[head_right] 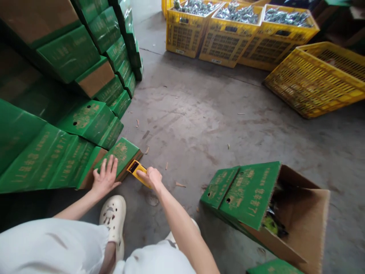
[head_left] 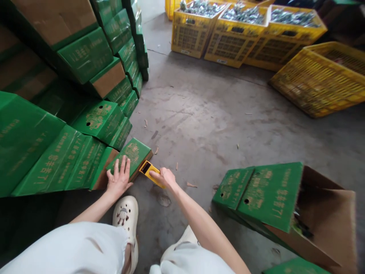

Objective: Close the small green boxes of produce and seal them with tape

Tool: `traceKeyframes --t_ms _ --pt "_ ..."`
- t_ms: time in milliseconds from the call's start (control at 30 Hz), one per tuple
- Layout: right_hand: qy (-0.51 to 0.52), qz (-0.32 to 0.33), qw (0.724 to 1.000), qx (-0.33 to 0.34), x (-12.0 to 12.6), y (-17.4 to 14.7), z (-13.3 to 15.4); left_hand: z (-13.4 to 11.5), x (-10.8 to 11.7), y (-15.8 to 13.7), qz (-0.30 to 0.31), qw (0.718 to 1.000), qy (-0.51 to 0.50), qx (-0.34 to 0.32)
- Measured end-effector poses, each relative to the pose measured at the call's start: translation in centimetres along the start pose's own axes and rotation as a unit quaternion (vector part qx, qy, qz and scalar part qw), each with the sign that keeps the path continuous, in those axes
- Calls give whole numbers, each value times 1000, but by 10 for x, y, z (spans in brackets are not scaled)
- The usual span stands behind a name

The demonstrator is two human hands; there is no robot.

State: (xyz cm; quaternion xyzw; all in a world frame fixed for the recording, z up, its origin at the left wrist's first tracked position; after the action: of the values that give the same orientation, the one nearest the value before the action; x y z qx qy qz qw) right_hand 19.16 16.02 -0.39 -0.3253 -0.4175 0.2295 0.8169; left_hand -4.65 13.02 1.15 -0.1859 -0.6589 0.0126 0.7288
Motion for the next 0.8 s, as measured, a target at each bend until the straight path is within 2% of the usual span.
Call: traceKeyframes --t_ms 167,367,467,567,633,667,733,800 --pt "11 0 1000 3 -7 -2 0 19 -2 27 5 998 0 57" --pt "14 1 1000 20 -5 0 -4 24 19 78 90 988 -52 113" --pt "22 16 999 37 3 -5 -11 16 30 79 94 981 -94 138" --pt "41 23 997 62 23 -28 -36 3 32 64 111 963 -188 156" --pt "50 38 996 70 43 -54 -61 -9 28 50 147 936 -291 134" --pt "50 50 995 67 53 -67 -72 -17 24 44 172 912 -357 111" --pt "43 61 996 48 69 -93 -89 -30 14 32 228 836 -496 59" --pt "27 73 997 23 76 -110 -92 -38 3 23 274 759 -591 15"
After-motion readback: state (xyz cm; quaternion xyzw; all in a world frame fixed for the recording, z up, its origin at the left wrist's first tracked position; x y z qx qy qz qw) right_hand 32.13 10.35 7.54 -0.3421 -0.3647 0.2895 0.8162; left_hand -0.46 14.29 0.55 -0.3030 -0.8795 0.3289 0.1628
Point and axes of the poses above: each hand's wrist, its own y-axis towards the middle knuckle, its own x-axis out of the back of the hand, z = x × y, the point moved 1 cm from there along y, towards the middle knuckle, and after that the axes turned 6 degrees about z, right-handed, at the moved point
